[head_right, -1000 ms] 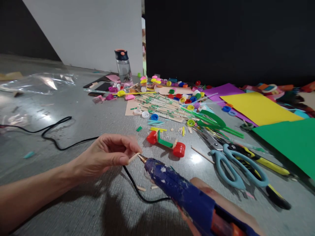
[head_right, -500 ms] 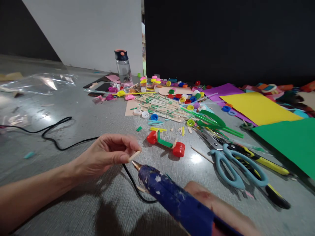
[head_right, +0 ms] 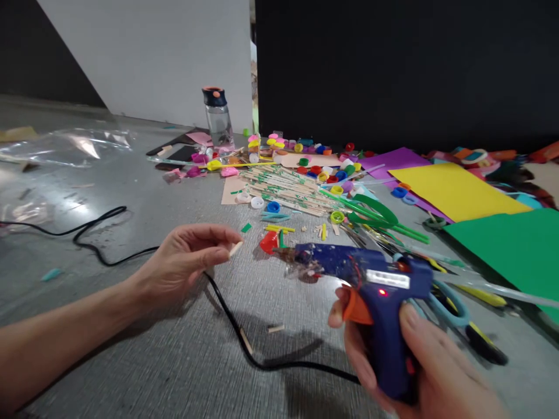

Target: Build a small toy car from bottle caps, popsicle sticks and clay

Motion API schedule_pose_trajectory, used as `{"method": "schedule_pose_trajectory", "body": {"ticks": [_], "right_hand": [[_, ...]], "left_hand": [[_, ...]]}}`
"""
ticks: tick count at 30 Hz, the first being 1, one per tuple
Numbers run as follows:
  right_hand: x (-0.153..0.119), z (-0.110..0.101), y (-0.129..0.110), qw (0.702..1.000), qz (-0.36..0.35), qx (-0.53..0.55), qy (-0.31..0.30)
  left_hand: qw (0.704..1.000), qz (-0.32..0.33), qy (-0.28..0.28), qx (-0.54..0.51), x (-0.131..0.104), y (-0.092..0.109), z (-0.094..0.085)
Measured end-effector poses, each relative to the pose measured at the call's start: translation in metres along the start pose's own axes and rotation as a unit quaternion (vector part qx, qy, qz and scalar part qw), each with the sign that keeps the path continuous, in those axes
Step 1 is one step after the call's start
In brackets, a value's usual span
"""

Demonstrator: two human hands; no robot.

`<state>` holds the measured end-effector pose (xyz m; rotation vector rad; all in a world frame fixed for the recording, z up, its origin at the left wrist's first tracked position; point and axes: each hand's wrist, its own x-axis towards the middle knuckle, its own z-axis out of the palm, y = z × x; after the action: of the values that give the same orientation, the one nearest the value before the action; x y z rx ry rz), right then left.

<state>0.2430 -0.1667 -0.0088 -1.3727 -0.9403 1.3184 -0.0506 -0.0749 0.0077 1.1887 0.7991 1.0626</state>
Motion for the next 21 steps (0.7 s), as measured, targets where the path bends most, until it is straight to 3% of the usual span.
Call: {"method": "schedule_pose_trajectory", "body": {"ticks": [3, 7, 11, 16, 21], "right_hand": [[0.000, 0.012, -0.007, 0.996, 0.070, 0.049, 0.003], [0.001, 0.014, -0.008, 0.994, 0.106, 0.002, -0.033], [0.005, 0.008, -0.001, 0.986, 0.103, -0.041, -0.122], [0.002, 0.020, -0.001, 0.981, 0.104, -0.086, -0.143], [0.001, 0.034, -0.003, 0.978, 0.105, -0.138, -0.118]], "left_hand": [[0.999, 0.029, 0.027, 0.006, 0.000, 0.000, -0.002], [0.998, 0.058, 0.032, 0.007, -0.003, 0.004, 0.000], [0.997, 0.072, 0.008, 0.008, -0.006, 0.006, 0.004], [0.996, 0.079, -0.016, 0.030, -0.009, 0.005, 0.006], [0.994, 0.084, -0.033, 0.065, -0.013, 0.005, 0.008]]}}
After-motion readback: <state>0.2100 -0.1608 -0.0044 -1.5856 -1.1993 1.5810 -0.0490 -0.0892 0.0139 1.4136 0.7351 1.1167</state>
